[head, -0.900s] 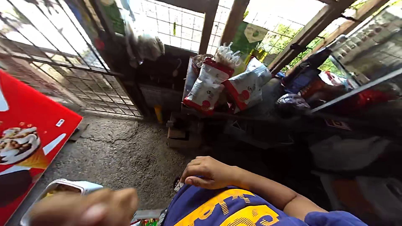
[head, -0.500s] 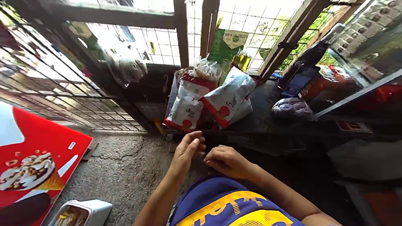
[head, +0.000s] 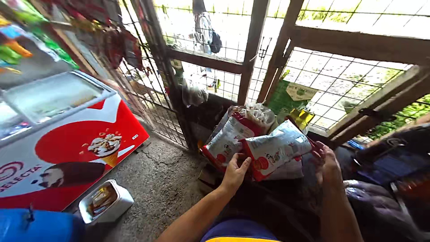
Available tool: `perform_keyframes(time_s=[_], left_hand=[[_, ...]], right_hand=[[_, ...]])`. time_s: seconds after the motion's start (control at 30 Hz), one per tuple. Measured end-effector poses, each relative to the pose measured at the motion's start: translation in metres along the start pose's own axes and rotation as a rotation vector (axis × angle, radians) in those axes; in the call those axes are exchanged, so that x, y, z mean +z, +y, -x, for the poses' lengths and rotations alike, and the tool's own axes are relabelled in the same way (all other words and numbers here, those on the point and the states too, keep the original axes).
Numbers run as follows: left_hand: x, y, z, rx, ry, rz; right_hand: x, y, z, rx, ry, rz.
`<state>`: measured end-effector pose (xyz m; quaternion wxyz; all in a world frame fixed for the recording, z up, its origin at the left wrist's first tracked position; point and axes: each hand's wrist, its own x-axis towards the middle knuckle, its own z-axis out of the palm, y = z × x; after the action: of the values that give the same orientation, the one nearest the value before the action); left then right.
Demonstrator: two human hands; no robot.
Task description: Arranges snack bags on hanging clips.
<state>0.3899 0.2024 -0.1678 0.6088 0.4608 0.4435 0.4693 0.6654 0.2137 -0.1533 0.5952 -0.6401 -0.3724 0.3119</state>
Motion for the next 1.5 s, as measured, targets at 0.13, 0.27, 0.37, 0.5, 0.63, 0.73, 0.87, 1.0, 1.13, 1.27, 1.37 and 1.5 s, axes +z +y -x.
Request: perform_keyframes(time_s=[0.13, 0.27, 0.37, 0.5, 0.63, 0.73, 0.87, 1.0, 1.13, 1.27, 1.37, 1.5], left_hand=[[0.000, 0.001, 0.003, 0.023, -0.033, 0.022], [-0.002, 0.007, 0.015, 0.127, -0.041, -0.031], [-0.003, 0.013, 0.019, 0.173, -0.065, -0.044], [-0.009, 0.019, 0.025, 0.260, -0.092, 0.044], [-0.039, 0.033, 0.050, 0.544, -0.012, 0.154], [-0.082, 0.044, 0.070, 0.742, 0.096, 0.080], [-0.142, 0.060, 0.112, 0.798, 0.309, -0.105], [-0.198, 0.062, 0.149, 0.840, 0.432, -0.181], [-0.251, 0.055, 0.184, 0.812, 0.576, -0.186], [-0.299, 0.046, 0.217, 0.774, 0.693, -0.175], [-0.330, 0.037, 0.241, 0.776, 0.792, -0.288], [-0.364, 0.030, 0.268, 0.848, 0.903, -0.469]], right_hand=[[0.014, -0.002, -0.007, 0.138, -0.035, -0.099], [0.010, 0.001, 0.003, -0.066, 0.017, -0.024], [0.008, -0.014, 0.016, -0.187, 0.067, -0.022], [0.011, -0.029, 0.036, -0.272, 0.070, -0.304], [0.016, -0.042, 0.074, -0.343, -0.149, -0.488], [0.039, -0.047, 0.114, -0.499, -0.306, -0.361], [0.092, -0.044, 0.162, -0.613, -0.466, -0.361], [0.145, -0.037, 0.196, -0.444, -0.617, -0.570], [0.197, -0.029, 0.221, -0.567, -0.765, -0.523], [0.249, -0.022, 0.247, -0.669, -0.748, -0.365], [0.290, -0.012, 0.261, -0.790, -0.698, -0.121], [0.342, 0.008, 0.281, -0.516, -0.901, -0.012]])
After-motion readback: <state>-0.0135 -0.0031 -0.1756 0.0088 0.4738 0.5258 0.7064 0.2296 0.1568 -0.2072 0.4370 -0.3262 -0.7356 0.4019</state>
